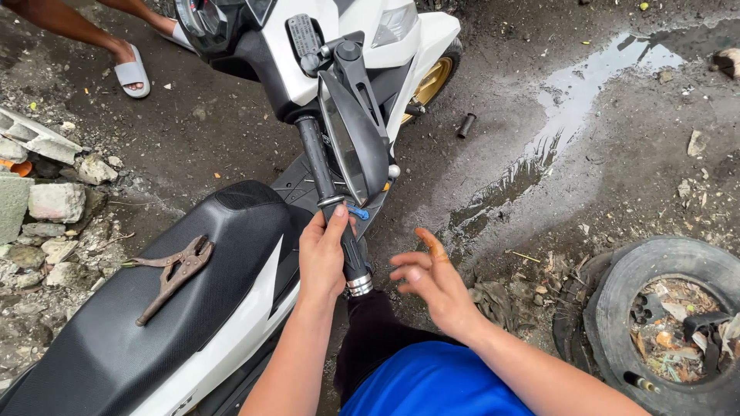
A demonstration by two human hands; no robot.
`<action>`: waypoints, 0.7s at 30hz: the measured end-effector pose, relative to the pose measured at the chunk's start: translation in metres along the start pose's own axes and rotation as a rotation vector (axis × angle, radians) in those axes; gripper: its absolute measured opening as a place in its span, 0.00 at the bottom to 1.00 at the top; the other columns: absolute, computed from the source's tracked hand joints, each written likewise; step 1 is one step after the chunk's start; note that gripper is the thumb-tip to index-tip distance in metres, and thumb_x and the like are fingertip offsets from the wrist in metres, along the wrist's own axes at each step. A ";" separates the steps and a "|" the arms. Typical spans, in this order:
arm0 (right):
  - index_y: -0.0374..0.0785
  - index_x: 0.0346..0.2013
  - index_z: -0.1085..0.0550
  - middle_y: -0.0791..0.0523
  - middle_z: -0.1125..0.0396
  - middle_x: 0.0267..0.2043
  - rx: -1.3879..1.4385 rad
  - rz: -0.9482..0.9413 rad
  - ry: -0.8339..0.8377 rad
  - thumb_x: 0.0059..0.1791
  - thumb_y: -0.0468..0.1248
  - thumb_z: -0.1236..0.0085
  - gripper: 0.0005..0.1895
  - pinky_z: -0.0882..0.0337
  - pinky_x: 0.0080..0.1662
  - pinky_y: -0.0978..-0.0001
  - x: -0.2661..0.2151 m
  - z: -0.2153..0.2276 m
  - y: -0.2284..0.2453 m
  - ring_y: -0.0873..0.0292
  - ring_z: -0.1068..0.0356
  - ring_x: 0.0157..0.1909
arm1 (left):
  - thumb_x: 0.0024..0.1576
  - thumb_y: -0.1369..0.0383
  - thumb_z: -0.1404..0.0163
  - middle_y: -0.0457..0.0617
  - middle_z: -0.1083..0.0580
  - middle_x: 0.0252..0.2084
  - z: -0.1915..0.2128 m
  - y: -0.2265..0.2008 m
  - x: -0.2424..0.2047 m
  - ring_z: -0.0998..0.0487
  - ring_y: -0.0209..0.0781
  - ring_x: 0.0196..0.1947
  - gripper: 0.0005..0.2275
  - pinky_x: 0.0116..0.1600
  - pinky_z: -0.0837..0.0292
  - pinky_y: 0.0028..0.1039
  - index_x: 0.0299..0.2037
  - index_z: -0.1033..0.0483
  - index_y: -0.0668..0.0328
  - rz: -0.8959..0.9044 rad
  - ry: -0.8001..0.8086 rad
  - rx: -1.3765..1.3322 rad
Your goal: The person is installing a new rubber grip onto the right handlebar of a white scooter by repeatedly pushing and twisting it into place.
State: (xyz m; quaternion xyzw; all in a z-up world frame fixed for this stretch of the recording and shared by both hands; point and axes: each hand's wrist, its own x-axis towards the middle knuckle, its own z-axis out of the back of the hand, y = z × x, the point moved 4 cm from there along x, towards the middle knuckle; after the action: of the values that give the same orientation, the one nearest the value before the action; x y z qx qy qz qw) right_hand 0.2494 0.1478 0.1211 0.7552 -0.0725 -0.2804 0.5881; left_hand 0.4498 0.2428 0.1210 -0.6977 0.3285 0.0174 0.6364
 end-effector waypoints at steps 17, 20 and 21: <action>0.41 0.76 0.37 0.45 0.20 0.52 0.075 -0.621 -0.321 0.59 0.36 0.48 0.28 0.20 0.45 0.56 -0.064 0.104 -0.084 0.49 0.23 0.41 | 0.67 0.49 0.46 0.45 0.29 0.46 0.023 0.048 0.046 0.30 0.36 0.33 0.24 0.36 0.31 0.29 0.59 0.27 0.64 0.253 0.578 -0.565; 0.24 0.48 0.14 0.60 0.41 0.79 -0.020 -0.562 -0.243 0.55 0.44 0.42 0.22 0.18 0.38 0.62 -0.058 0.104 -0.087 0.54 0.20 0.38 | 0.66 0.47 0.44 0.41 0.32 0.42 0.023 0.067 0.053 0.34 0.32 0.32 0.27 0.36 0.36 0.27 0.63 0.33 0.61 0.296 0.710 -0.745; 0.26 0.52 0.16 0.58 0.35 0.74 -0.008 -0.577 -0.233 0.55 0.42 0.41 0.21 0.18 0.38 0.64 -0.054 0.102 -0.083 0.54 0.20 0.38 | 0.66 0.47 0.44 0.41 0.32 0.42 0.024 0.067 0.053 0.34 0.33 0.32 0.26 0.36 0.36 0.28 0.61 0.31 0.61 0.289 0.672 -0.754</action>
State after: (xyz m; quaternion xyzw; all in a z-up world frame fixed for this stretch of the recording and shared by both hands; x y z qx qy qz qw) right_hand 0.1345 0.1104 0.0465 0.7050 0.0790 -0.5208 0.4748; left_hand 0.4684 0.2426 0.0339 -0.7929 0.5784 -0.0030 0.1917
